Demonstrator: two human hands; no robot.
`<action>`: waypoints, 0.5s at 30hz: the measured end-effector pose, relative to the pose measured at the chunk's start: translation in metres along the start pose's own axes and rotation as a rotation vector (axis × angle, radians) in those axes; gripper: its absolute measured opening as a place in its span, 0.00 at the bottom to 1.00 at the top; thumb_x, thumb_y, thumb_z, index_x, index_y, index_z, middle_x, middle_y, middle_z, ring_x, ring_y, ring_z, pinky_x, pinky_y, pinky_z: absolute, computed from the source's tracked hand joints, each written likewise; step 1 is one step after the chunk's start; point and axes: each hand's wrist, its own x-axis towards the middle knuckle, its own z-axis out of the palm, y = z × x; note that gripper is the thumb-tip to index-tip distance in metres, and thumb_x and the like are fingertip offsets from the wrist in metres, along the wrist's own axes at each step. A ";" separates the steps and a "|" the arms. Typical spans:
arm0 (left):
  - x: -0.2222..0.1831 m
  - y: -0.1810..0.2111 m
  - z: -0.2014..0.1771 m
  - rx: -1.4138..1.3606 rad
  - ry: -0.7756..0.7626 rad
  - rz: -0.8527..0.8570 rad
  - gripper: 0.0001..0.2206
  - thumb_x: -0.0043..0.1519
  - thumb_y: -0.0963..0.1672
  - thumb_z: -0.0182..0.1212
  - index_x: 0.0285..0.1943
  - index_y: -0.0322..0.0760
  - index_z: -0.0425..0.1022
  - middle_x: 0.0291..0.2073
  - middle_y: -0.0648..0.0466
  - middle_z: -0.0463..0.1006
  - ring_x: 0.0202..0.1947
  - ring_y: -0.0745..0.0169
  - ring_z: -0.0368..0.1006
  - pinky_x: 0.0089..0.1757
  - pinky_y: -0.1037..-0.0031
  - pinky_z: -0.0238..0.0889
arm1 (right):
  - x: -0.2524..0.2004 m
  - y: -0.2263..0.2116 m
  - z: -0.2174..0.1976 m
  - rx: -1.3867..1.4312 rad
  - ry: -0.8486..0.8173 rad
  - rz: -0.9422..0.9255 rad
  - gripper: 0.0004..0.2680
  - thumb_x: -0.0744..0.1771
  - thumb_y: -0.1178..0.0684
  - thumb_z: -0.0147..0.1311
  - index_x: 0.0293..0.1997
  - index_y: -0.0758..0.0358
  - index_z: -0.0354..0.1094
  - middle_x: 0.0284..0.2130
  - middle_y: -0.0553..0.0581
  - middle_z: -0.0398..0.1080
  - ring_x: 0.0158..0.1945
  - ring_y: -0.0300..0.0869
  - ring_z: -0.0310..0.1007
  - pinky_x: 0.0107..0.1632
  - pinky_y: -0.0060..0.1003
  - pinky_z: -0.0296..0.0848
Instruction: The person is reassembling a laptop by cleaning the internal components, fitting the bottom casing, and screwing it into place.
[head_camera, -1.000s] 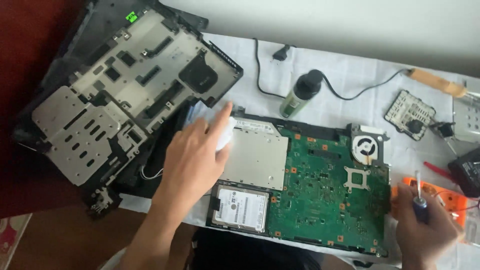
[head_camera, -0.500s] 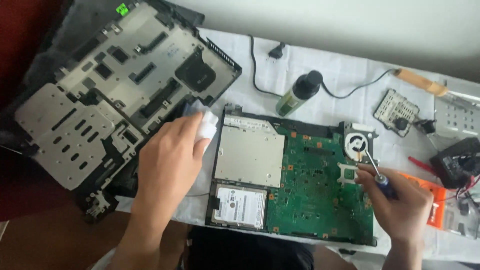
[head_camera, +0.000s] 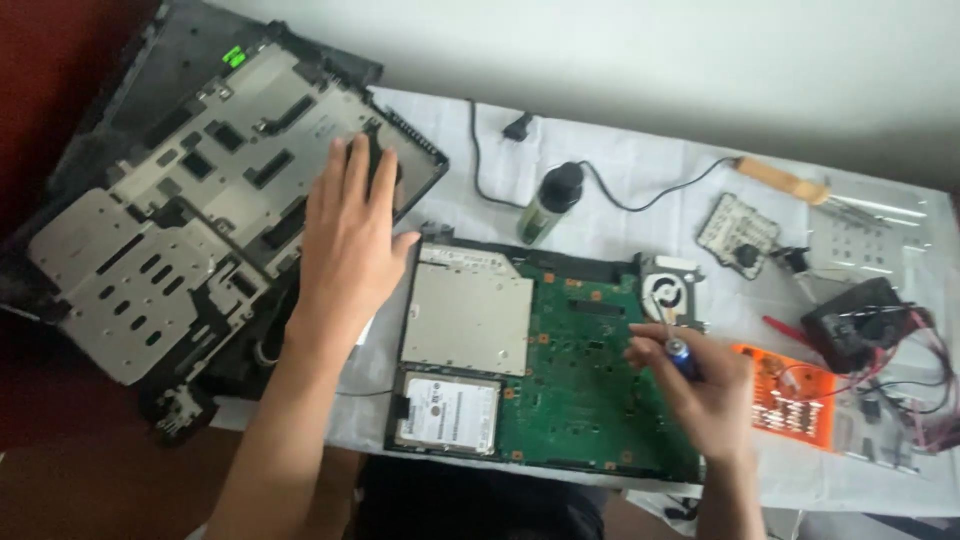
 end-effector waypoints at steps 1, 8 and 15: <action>0.001 0.002 0.002 0.000 0.007 0.001 0.37 0.58 0.48 0.70 0.75 0.29 0.58 0.73 0.33 0.54 0.74 0.31 0.45 0.65 0.47 0.49 | 0.001 -0.001 -0.001 -0.001 0.004 -0.006 0.07 0.66 0.54 0.60 0.44 0.63 0.78 0.28 0.51 0.81 0.33 0.32 0.81 0.42 0.26 0.78; 0.004 0.011 0.002 0.048 0.200 0.094 0.25 0.60 0.36 0.62 0.70 0.34 0.68 0.65 0.32 0.69 0.67 0.31 0.63 0.62 0.48 0.59 | 0.001 -0.008 0.003 0.241 -0.032 0.183 0.09 0.69 0.53 0.53 0.50 0.64 0.75 0.28 0.55 0.81 0.31 0.36 0.81 0.32 0.27 0.73; -0.016 0.027 -0.050 0.124 0.490 0.191 0.22 0.58 0.29 0.59 0.58 0.38 0.79 0.58 0.41 0.82 0.58 0.46 0.80 0.50 0.65 0.78 | -0.004 -0.002 -0.015 0.438 0.058 0.235 0.08 0.71 0.55 0.49 0.49 0.69 0.71 0.28 0.60 0.78 0.34 0.44 0.83 0.29 0.30 0.73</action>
